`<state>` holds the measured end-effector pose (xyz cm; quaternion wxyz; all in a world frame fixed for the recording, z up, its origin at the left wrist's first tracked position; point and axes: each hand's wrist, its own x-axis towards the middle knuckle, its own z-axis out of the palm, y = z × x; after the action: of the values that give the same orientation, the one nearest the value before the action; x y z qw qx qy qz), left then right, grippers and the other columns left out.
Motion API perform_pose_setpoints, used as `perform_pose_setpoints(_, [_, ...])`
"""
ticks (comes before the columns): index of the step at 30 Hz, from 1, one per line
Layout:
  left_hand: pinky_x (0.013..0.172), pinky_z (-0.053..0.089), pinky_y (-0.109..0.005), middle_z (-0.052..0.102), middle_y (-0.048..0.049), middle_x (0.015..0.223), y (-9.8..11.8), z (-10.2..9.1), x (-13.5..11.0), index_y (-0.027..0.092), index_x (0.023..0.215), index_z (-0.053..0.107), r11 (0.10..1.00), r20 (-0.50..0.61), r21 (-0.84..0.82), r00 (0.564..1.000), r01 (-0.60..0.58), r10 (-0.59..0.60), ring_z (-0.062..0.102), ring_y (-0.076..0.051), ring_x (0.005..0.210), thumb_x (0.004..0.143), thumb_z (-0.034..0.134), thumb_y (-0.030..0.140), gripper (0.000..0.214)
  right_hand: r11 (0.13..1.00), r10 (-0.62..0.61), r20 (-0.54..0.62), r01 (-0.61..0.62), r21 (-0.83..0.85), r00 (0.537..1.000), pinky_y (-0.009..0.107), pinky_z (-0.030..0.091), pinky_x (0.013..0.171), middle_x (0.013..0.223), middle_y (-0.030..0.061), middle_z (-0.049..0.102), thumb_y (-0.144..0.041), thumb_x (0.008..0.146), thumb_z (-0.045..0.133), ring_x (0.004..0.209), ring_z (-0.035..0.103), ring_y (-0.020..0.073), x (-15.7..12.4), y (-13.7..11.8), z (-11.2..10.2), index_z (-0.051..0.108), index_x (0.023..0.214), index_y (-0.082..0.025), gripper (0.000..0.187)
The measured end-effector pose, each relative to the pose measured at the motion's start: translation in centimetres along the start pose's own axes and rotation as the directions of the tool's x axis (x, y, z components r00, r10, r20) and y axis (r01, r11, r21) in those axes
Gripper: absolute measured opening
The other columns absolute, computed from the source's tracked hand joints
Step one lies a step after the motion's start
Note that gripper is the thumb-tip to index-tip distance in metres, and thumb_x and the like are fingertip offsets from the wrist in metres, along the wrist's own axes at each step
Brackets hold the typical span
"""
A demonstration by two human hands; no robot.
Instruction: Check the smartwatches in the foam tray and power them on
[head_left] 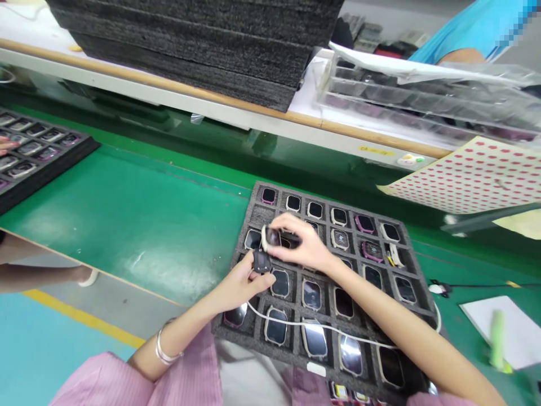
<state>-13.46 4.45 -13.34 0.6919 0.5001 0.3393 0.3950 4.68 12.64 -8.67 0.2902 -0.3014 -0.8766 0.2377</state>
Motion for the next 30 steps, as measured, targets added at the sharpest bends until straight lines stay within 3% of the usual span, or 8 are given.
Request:
perform_pose_setpoints(2, [0.058,0.037,-0.021,0.055,0.0008,0.085,-0.2,0.0,0.0,0.017,0.101,0.047,0.998,0.063,0.01,0.996,0.065,-0.065,0.044,-0.008,0.061,0.081,0.065,0.036,0.033,0.979,0.101,-0.078,-0.113,-0.17,0.992,0.04,0.048,0.082,0.095,0.0083,0.059,-0.033,0.081,0.07,0.09,0.057,0.0242,1.1,2.0,0.2,0.059,0.098,-0.016,0.026])
perform_pose_setpoints(5, [0.055,0.033,-0.021,0.055,0.0011,0.086,-0.3,0.0,-0.1,0.017,0.104,0.045,0.995,0.082,0.025,0.992,0.093,-0.095,0.039,-0.007,0.058,0.081,0.065,0.035,0.035,0.872,0.195,-0.027,-0.186,-0.452,0.98,0.045,0.047,0.08,0.099,0.012,0.058,-0.036,0.081,0.071,0.094,0.055,0.0297,2.3,3.6,0.8,0.062,0.101,-0.014,0.032])
perform_pose_setpoints(9, [0.058,0.035,-0.023,0.055,-0.0004,0.088,-0.2,-0.1,-0.4,0.017,0.108,0.047,0.997,0.087,0.045,0.994,0.06,-0.063,0.042,-0.009,0.061,0.083,0.063,0.035,0.035,0.826,0.201,0.011,-0.163,-0.539,0.98,0.05,0.045,0.081,0.11,0.0173,0.054,-0.03,0.081,0.072,0.1,0.052,0.0348,2.7,1.9,1.1,0.06,0.11,-0.01,0.037])
perform_pose_setpoints(12, [0.059,0.036,-0.023,0.056,-0.0015,0.087,0.0,-0.3,-0.8,0.016,0.104,0.053,0.995,0.151,0.082,0.986,0.055,-0.067,0.046,-0.011,0.066,0.08,0.066,0.035,0.033,0.821,0.18,0.13,-0.076,-0.566,0.975,0.048,0.044,0.082,0.111,0.0152,0.054,-0.03,0.079,0.073,0.101,0.051,0.033,2.4,-0.4,1.5,0.063,0.098,-0.012,0.028])
perform_pose_setpoints(16, [0.059,0.04,-0.022,0.057,-0.0021,0.086,0.3,-0.5,-1.1,0.015,0.099,0.058,0.997,0.169,0.055,0.984,0.047,-0.056,0.05,-0.011,0.068,0.076,0.07,0.033,0.031,0.83,0.212,0.248,-0.04,-0.557,0.945,0.048,0.046,0.076,0.108,0.0174,0.056,-0.035,0.076,0.076,0.098,0.053,0.0346,2.2,-1.7,2.8,0.064,0.089,-0.009,0.032])
perform_pose_setpoints(22, [0.034,0.035,-0.015,0.054,0.0039,0.066,0.3,-0.2,-0.5,0.016,0.101,0.051,0.987,-0.004,-0.088,0.99,0.138,-0.139,0.043,-0.005,0.04,0.079,0.067,0.038,0.035,0.929,0.194,0.104,-0.149,-0.339,0.975,0.047,0.047,0.086,0.113,0.0152,0.057,-0.028,0.072,0.079,0.104,0.056,0.0308,1.9,-0.3,1.5,0.063,0.086,-0.013,0.026])
perform_pose_setpoints(26, [0.044,0.053,-0.019,0.059,-0.0059,0.095,-0.1,-0.3,0.0,0.015,0.103,0.051,0.979,-0.016,-0.172,0.993,0.109,-0.113,0.06,-0.012,0.067,0.069,0.076,0.033,0.046,0.992,0.109,0.05,-0.111,0.051,0.993,0.041,0.047,0.091,0.107,0.0091,0.061,-0.024,0.078,0.073,0.1,0.06,0.0236,0.9,-1.0,-1.0,0.063,0.095,-0.016,0.021])
perform_pose_setpoints(30, [0.058,0.058,-0.024,0.06,-0.0069,0.097,-0.3,-0.3,0.2,0.013,0.108,0.055,0.977,0.034,-0.198,0.997,0.08,-0.075,0.061,-0.016,0.081,0.067,0.078,0.026,0.049,0.997,-0.001,0.225,0.017,-0.069,0.974,0.043,0.049,0.087,0.109,0.0122,0.06,-0.026,0.083,0.068,0.101,0.058,0.0265,-1.0,-3.0,-1.0,0.059,0.109,-0.015,0.029])
